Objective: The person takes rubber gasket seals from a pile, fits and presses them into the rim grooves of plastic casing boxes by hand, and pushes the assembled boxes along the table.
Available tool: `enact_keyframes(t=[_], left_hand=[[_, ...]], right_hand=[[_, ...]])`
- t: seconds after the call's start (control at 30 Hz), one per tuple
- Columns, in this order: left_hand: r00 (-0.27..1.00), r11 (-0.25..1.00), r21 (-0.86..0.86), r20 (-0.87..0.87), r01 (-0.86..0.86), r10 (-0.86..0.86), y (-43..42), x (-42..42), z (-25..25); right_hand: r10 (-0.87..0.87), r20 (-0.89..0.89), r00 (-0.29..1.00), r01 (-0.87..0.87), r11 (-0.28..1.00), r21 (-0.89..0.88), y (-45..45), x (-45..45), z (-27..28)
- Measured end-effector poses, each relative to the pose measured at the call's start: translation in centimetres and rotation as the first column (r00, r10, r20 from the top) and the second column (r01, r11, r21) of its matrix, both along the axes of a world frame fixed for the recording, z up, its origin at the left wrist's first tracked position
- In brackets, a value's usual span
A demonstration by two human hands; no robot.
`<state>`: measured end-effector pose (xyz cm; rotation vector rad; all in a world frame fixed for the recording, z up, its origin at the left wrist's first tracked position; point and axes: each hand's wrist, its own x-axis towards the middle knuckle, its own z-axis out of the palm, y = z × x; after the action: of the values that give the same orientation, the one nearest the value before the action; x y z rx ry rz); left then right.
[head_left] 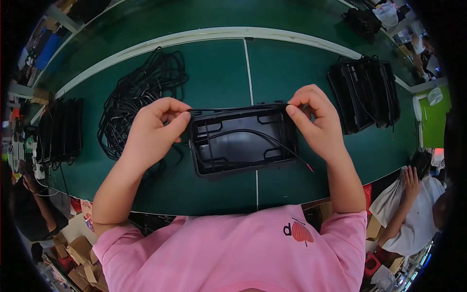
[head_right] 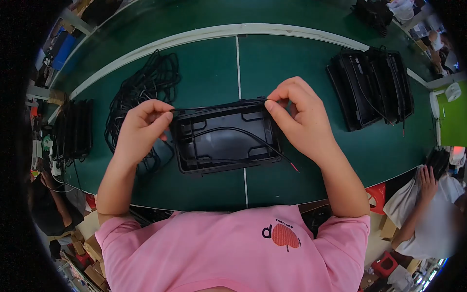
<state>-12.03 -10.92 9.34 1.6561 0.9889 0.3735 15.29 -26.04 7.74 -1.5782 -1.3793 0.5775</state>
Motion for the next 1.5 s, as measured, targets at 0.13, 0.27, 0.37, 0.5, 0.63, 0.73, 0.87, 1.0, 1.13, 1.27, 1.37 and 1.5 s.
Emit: enact_keyframes(t=[0.13, 0.27, 0.37, 0.5, 0.63, 0.73, 0.87, 1.0, 1.13, 1.27, 1.37, 1.5], left_hand=[[0.999, 0.999, -0.012, 0.029, 0.031, -0.031, -0.1, -0.3, -0.7], [0.997, 0.985, 0.151, 0.011, 0.077, -0.08, -0.3, -0.6, -1.0], [0.996, 0.971, 0.222, 0.009, 0.083, -0.087, -0.4, -0.7, -1.5], [0.996, 0.953, 0.29, -0.02, 0.084, -0.082, -0.7, -0.1, -1.1], [0.996, 0.915, 0.394, -0.043, 0.087, -0.077, -0.7, 0.1, -1.3], [0.998, 0.919, 0.389, -0.04, 0.068, -0.057, -0.8, 0.2, -1.3], [0.998, 0.928, 0.369, -0.056, 0.058, -0.04, -0.9, 0.1, -1.3], [0.999, 0.94, 0.338, -0.03, 0.042, -0.034, -0.9, 0.0, -1.8], [0.999, 0.987, 0.159, -0.03, 0.027, -0.023, -0.5, -0.1, -1.1], [0.999, 0.995, -0.094, 0.011, -0.046, 0.047, -0.6, 0.1, -0.9], [0.998, 0.987, -0.153, 0.028, -0.052, 0.057, -0.5, 0.0, -1.2], [0.997, 0.982, -0.186, 0.053, -0.041, 0.052, -0.3, -0.2, -1.4]], right_hand=[[-0.06, 0.125, 0.99, 0.06, 0.998, 0.005, 0.2, 0.1, -0.2], [-0.045, 0.124, 0.991, 0.05, 0.998, -0.032, 0.2, 0.1, -0.4], [-0.039, 0.142, 0.989, 0.041, 0.999, -0.01, 0.2, 0.0, -0.5], [-0.058, 0.136, 0.989, 0.06, 0.998, -0.009, 0.3, -0.1, -0.5], [-0.047, 0.117, 0.992, 0.049, 0.999, -0.014, 0.2, 0.1, -0.6], [-0.039, 0.129, 0.991, 0.043, 0.999, -0.024, 0.3, 0.1, -0.4], [-0.039, 0.144, 0.989, 0.041, 0.999, -0.015, 0.5, -0.1, -0.4], [-0.066, 0.104, 0.992, 0.074, 0.994, -0.083, 0.6, 0.1, -0.6], [-0.11, -0.132, 0.985, 0.079, 0.973, -0.217, 0.7, 0.9, -1.7], [-0.167, -0.233, 0.958, 0.085, 0.941, -0.327, 0.9, 0.9, -0.7], [-0.144, -0.258, 0.955, 0.043, 0.933, -0.358, 0.9, 1.2, -0.8], [-0.101, -0.241, 0.965, 0.004, 0.928, -0.372, 0.9, 1.7, -1.3]])
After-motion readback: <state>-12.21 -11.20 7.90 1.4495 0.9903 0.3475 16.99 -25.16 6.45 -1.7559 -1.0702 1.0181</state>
